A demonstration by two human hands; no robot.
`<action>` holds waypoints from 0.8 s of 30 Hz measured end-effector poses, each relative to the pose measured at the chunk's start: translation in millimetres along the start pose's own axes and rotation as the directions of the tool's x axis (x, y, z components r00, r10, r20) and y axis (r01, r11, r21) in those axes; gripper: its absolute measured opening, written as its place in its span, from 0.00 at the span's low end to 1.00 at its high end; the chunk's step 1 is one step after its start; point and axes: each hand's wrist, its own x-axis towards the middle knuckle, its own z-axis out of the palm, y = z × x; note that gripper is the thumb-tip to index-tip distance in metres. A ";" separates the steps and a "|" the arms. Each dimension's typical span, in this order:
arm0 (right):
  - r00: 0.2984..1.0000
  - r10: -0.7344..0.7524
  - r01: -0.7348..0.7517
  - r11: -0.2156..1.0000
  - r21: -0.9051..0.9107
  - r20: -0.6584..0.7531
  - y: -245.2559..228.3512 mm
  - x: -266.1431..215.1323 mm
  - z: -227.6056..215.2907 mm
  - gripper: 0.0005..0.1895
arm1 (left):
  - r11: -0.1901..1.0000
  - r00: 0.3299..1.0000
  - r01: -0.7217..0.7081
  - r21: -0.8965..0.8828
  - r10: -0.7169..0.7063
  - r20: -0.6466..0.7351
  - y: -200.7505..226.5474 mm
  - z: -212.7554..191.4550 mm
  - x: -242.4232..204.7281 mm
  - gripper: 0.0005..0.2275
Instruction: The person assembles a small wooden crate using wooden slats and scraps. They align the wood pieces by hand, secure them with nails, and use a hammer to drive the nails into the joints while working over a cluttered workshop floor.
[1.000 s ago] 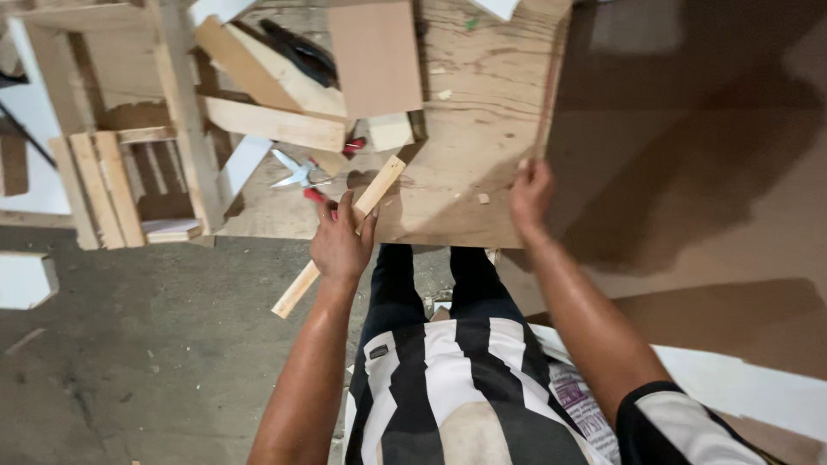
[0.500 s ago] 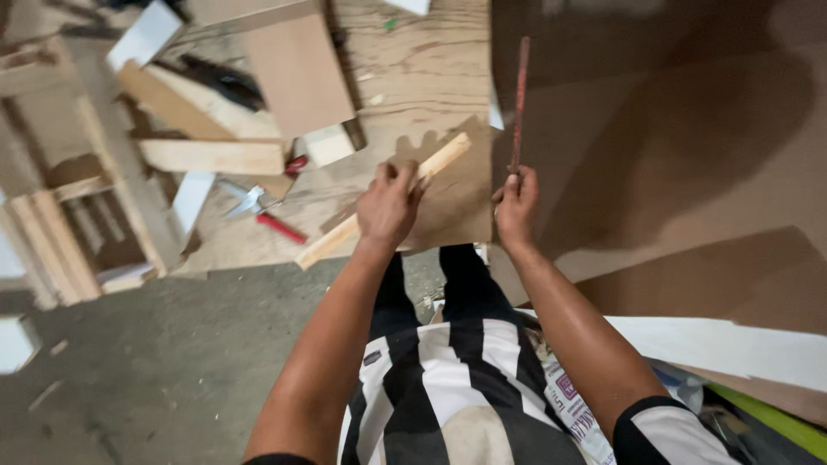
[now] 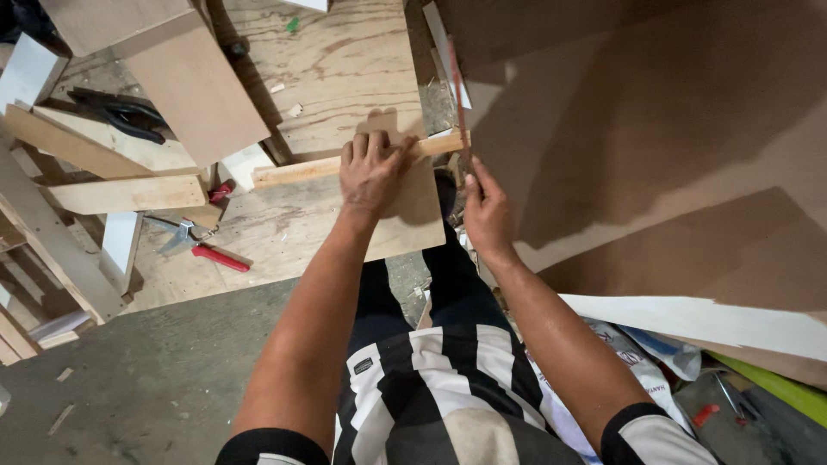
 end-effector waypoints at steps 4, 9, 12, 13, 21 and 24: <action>0.999 -0.006 0.010 0.994 -0.112 0.034 -1.1 2.0 0.1 0.19 | 0.998 0.998 -0.043 0.053 0.046 -0.050 -0.6 3.9 -4.2 0.16; 0.982 -0.171 0.181 0.974 -0.133 0.081 -5.7 5.3 -5.5 0.21 | 0.998 0.997 -0.026 0.058 0.029 -0.066 1.3 12.7 -13.7 0.16; 0.984 -0.057 0.101 0.958 -0.270 0.167 -13.2 5.4 -9.0 0.24 | 0.999 0.998 0.008 0.045 -0.005 -0.062 0.9 18.9 -16.1 0.19; 0.981 -0.063 0.116 0.948 -0.296 0.184 -14.9 4.7 -9.5 0.26 | 0.999 0.998 0.022 0.026 -0.021 -0.058 -0.4 21.0 -14.8 0.21; 0.980 -0.078 0.158 0.870 -0.468 0.184 -18.7 -5.2 3.6 0.22 | 0.822 0.799 0.566 0.056 -0.564 0.208 22.3 47.9 42.8 0.31; 0.969 -0.205 0.246 0.858 -0.451 0.139 -14.6 -8.0 8.9 0.23 | 0.833 0.799 0.549 0.065 -0.546 0.250 28.4 39.5 45.3 0.31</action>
